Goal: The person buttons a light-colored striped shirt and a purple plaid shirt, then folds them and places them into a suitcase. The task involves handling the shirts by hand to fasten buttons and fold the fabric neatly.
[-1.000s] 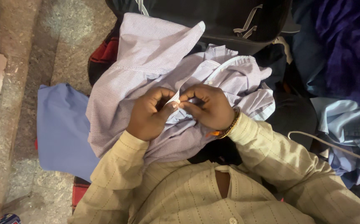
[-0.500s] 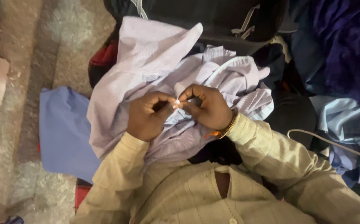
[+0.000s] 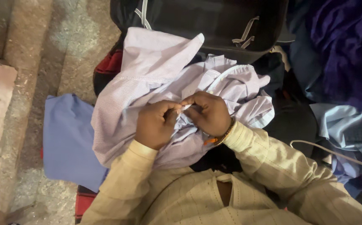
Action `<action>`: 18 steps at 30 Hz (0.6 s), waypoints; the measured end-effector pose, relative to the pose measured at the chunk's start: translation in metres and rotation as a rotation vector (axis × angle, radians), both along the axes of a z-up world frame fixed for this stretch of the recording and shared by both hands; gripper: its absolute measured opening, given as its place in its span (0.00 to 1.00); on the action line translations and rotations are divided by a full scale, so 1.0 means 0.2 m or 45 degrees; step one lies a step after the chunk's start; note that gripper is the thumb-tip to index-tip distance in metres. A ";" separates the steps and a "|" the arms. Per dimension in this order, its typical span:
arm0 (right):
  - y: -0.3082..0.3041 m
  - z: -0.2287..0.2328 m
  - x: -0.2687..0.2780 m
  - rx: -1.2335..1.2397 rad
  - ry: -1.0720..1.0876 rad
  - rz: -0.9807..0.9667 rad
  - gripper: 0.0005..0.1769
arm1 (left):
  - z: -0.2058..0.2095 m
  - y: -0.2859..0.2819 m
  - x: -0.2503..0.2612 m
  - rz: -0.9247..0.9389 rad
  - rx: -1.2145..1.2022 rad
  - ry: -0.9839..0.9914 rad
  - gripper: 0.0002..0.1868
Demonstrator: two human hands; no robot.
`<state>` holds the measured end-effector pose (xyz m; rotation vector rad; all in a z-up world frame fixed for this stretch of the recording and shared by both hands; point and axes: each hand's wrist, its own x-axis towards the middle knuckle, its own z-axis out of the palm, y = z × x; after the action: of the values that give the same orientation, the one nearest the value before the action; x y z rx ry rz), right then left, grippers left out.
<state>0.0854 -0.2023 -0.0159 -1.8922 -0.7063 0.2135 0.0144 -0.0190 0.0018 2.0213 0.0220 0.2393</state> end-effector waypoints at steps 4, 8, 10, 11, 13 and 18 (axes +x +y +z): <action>0.00 0.01 0.02 -0.032 0.302 0.002 0.11 | 0.01 -0.03 -0.01 0.050 0.117 -0.088 0.05; 0.03 0.00 0.01 0.278 0.501 0.115 0.15 | -0.01 -0.03 0.00 0.089 0.192 -0.067 0.06; 0.02 -0.01 0.02 0.119 0.488 0.109 0.12 | -0.02 -0.04 -0.01 0.085 0.149 0.041 0.07; 0.01 -0.01 0.02 0.037 0.484 0.103 0.10 | -0.02 -0.04 -0.02 0.095 0.202 -0.050 0.07; 0.01 -0.03 0.02 0.067 0.562 0.124 0.11 | -0.03 -0.05 -0.02 0.114 0.310 -0.241 0.08; 0.04 -0.05 0.01 0.126 0.697 0.044 0.10 | -0.05 -0.08 -0.02 0.202 0.366 -0.117 0.09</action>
<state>0.0874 -0.1937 -0.0263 -1.6216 -0.3665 0.6755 0.0110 -0.0348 -0.0079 2.2946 0.0953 0.4582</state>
